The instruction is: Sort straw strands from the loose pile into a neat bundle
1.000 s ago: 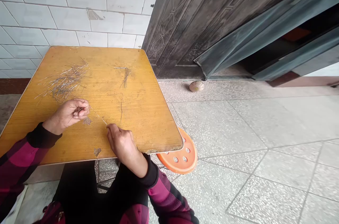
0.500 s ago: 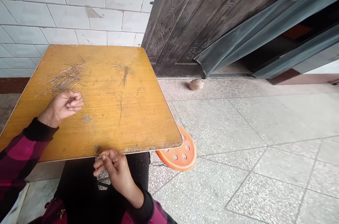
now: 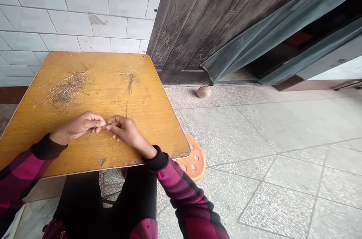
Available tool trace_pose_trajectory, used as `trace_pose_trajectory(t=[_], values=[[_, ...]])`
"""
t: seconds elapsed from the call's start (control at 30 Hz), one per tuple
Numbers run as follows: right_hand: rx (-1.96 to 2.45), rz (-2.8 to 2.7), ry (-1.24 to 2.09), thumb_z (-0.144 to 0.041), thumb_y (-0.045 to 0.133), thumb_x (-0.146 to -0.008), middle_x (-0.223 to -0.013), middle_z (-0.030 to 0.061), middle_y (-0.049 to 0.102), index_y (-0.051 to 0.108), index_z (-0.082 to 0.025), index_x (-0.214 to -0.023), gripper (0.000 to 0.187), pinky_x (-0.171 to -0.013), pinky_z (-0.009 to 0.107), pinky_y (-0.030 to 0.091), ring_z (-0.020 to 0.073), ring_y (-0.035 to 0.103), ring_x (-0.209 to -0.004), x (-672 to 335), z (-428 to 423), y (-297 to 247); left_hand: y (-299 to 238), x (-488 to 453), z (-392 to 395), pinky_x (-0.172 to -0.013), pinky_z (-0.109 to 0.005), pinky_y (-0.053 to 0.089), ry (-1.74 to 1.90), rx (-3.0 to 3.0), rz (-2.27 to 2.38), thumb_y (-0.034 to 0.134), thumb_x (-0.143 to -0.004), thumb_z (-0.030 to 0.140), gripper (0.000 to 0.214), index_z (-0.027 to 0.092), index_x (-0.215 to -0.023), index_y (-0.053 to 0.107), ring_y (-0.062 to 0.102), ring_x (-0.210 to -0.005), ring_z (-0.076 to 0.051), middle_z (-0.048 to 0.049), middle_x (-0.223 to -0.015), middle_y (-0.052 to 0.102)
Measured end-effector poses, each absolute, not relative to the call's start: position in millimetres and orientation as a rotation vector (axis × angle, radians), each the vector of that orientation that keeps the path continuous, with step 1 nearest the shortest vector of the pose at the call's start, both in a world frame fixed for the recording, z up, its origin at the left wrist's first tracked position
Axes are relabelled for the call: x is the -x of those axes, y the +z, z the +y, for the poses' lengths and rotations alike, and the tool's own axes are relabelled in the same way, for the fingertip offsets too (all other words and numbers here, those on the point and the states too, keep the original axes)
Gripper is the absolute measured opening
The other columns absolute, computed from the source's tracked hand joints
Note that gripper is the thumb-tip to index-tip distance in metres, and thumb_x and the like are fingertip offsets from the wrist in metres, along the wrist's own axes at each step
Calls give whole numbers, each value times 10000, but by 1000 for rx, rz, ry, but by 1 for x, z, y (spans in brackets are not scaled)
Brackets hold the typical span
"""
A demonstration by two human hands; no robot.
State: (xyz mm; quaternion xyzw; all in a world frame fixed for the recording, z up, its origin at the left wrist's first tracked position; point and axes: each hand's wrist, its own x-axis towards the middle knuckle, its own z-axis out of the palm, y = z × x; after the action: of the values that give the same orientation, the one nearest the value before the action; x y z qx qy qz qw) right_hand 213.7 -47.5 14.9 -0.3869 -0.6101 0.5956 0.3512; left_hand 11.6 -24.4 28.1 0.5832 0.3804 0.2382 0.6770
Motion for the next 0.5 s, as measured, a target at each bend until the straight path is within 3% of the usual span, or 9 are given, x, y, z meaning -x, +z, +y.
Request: trace_pose_trajectory(t=[0.23, 0.5], values=[[1006, -1390, 1610, -419, 710, -748, -691, -8, 658, 599, -158, -794, 287, -424, 165, 454, 48, 549, -475, -208, -32, 2, 30, -3, -18, -523, -216, 368, 692, -1390, 985, 655, -741, 312, 203, 141, -632, 638, 463, -538, -95, -8, -580, 563], [969, -1406, 1628, -376, 695, -767, -705, -19, 649, 644, -155, -826, 234, -428, 151, 431, 38, 549, -487, -196, -36, -2, 27, -15, -23, -525, -225, 353, 819, -1430, 1063, 607, -710, 253, 160, 146, -592, 625, 461, -524, -96, 2, -538, 551]])
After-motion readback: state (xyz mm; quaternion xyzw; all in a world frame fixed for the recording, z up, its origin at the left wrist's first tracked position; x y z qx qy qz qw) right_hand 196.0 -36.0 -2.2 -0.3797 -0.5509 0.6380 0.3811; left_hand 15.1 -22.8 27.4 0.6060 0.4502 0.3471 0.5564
